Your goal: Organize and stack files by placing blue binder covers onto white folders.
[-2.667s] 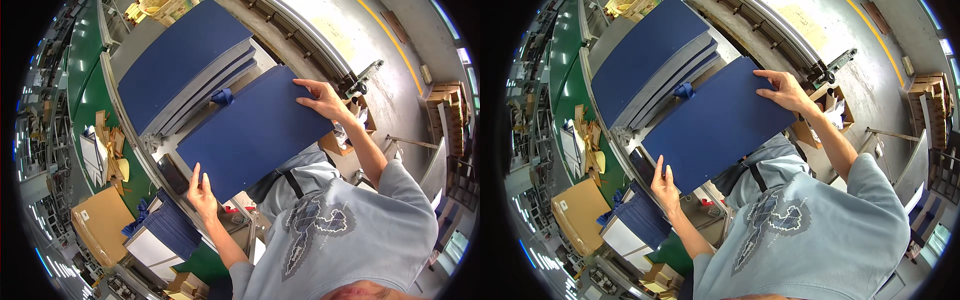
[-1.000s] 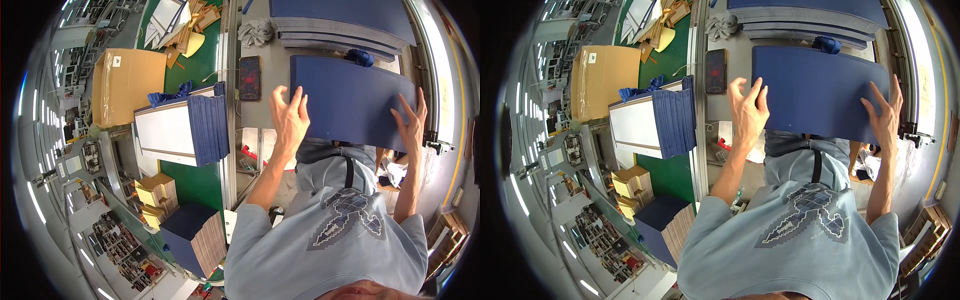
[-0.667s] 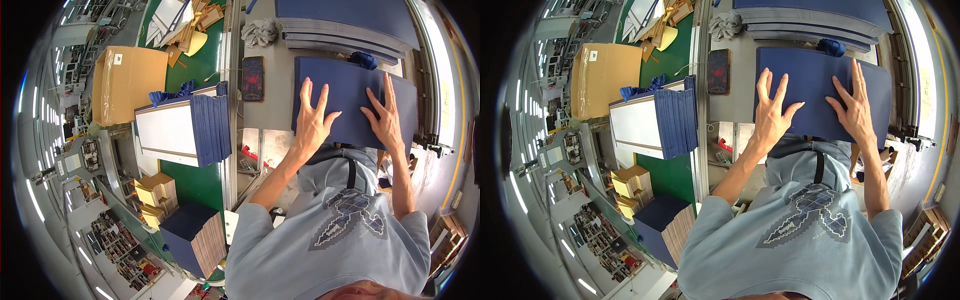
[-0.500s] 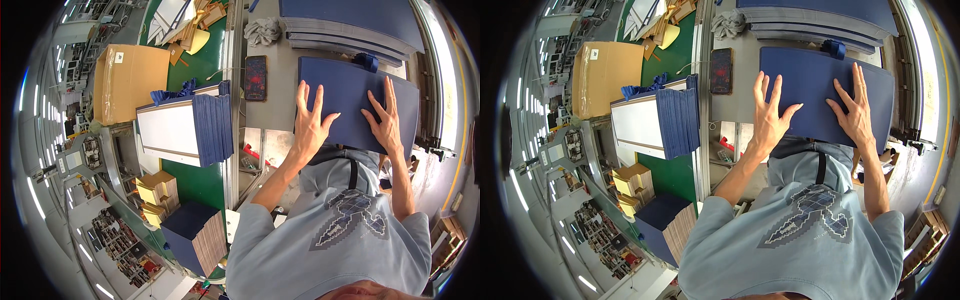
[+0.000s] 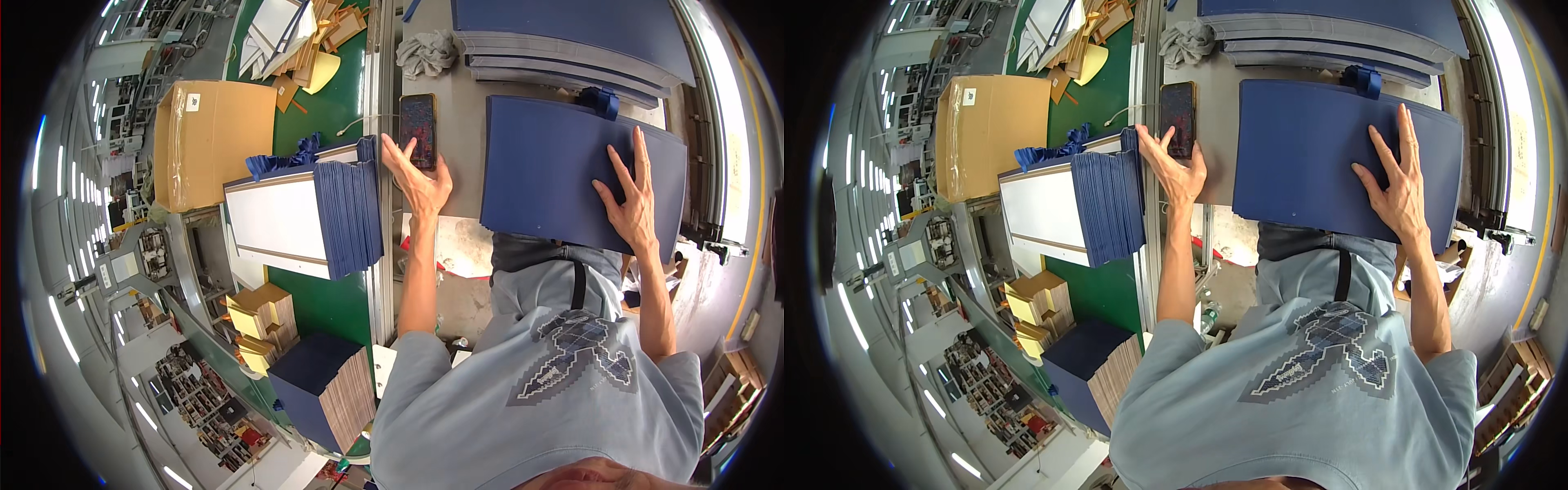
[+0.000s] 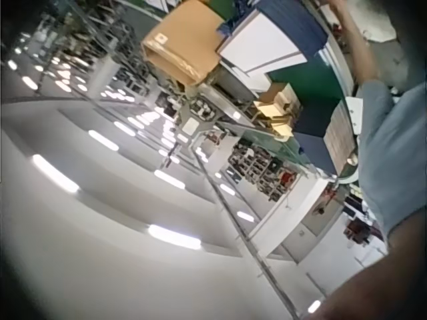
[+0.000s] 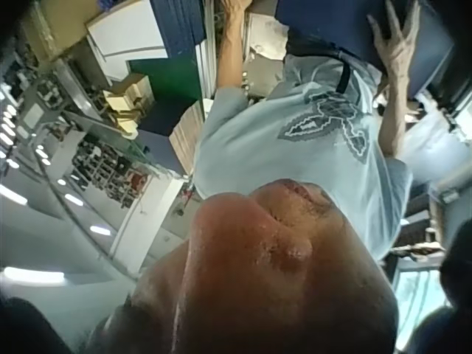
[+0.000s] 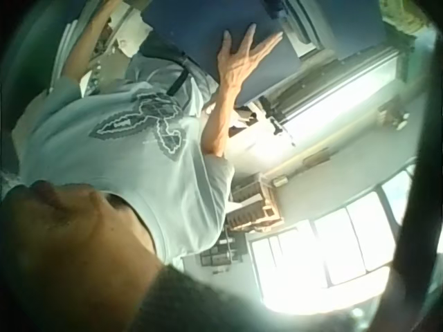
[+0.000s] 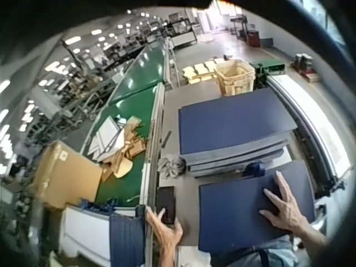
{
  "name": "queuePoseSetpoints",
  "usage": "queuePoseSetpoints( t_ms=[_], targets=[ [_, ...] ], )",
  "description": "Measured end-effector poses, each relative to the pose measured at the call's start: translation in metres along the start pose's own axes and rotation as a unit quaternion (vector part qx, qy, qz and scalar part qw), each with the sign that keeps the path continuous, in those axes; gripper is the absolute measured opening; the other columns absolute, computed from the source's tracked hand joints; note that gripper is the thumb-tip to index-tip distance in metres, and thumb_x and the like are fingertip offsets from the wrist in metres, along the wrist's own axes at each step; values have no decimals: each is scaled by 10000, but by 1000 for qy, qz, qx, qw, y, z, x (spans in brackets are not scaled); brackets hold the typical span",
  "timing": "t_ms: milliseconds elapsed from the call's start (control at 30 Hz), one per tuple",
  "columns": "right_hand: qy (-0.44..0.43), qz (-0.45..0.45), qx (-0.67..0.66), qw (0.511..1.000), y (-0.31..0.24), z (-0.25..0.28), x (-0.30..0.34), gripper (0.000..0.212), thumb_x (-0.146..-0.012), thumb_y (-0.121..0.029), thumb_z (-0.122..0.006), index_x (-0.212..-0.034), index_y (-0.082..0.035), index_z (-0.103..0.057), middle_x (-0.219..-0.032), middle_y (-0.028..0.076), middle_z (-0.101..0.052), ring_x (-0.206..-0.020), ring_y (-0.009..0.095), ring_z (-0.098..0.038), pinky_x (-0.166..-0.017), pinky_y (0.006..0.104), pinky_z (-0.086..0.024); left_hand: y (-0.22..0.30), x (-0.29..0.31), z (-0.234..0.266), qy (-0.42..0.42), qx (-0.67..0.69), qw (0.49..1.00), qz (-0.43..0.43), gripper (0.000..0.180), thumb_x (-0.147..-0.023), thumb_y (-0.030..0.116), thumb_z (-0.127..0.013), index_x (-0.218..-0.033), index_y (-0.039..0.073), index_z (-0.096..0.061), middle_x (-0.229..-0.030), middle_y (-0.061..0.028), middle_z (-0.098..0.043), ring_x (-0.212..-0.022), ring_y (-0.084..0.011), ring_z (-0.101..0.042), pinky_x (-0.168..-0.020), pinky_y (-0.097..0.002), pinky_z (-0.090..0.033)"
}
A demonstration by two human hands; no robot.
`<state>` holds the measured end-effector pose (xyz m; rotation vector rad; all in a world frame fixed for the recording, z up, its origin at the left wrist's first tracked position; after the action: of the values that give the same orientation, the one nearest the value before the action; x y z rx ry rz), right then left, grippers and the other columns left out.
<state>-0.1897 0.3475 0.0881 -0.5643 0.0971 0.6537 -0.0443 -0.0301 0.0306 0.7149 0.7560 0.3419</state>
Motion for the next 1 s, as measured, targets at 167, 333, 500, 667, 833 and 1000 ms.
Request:
queuePoseSetpoints(
  t_ms=[167, 333, 500, 667, 833, 1000],
  targets=[
    [-2, -6, 0, 1000, 1, 0, 0, 645, -937, -299, -838, -1529, -143, -634, -1782, 207, -239, -1644, 405, -260, -1310, 560, -311, -7, -4, -13, -23, -3, 1000, 11, 1134, -846, 31, -754, -1736, 31, -50, -1644, -343, -204, -1264, -480, -636, -1079, -518, -562],
    [-4, -11, 6, 1000, 1, 0, 1, 654, -931, -305, -843, -1530, -147, -634, -1783, 198, -242, -1644, 398, -262, -1310, 560, -313, -12, -1, -20, -40, -32, 998, 31, 1167, -846, 64, -785, -1740, 46, -36, -1639, -331, -205, -1285, -484, -626, -1095, -528, -552],
    [0, -10, -4, 1000, 2, -1, 0, 660, -929, -304, -845, -1534, -153, -630, -1782, 197, -247, -1642, 402, -264, -1311, 561, -312, -13, -1, -19, -52, -47, 997, 44, 1205, -832, 93, -815, -1742, 52, -27, -1630, -313, -213, -1298, -484, -620, -1095, -528, -552],
    [2, -15, -5, 1000, -1, 3, -1, 656, -933, -296, -842, -1535, -151, -628, -1781, 191, -257, -1639, 402, -274, -1306, 563, -321, -6, -2, -20, -55, -54, 996, 46, 1234, -816, 92, -835, -1744, 51, -23, -1592, -289, -252, -1295, -471, -615, -1095, -517, -549],
    [8, -43, -62, 997, 18, 27, -2, 648, -922, -213, -847, -1530, -144, -633, -1773, 175, -295, -1602, 417, -355, -1259, 553, -406, -4, -3, -19, -53, -57, 996, 53, 1254, -801, 89, -853, -1744, 47, -28, -1560, -278, -281, -1290, -463, -610, -1099, -512, -544],
    [60, -72, 1, 996, 51, 49, 4, 588, -960, -239, -811, -1521, -173, -648, -1764, 112, -345, -1579, 380, -412, -1241, 555, -439, -5, -1, -22, -61, -70, 994, 54, 1263, -798, 99, -866, -1745, 47, -32, -1542, -284, -299, -1284, -471, -610, -1098, -515, -536]
  ],
)
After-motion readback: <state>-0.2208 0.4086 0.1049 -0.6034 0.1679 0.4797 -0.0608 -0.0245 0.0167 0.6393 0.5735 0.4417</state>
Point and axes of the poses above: each hand's wrist, its own x-axis away from the middle knuckle, its own z-axis out of the back of the hand, y = z × x, the point moved 5 cm from there along -x, towards the middle knuckle
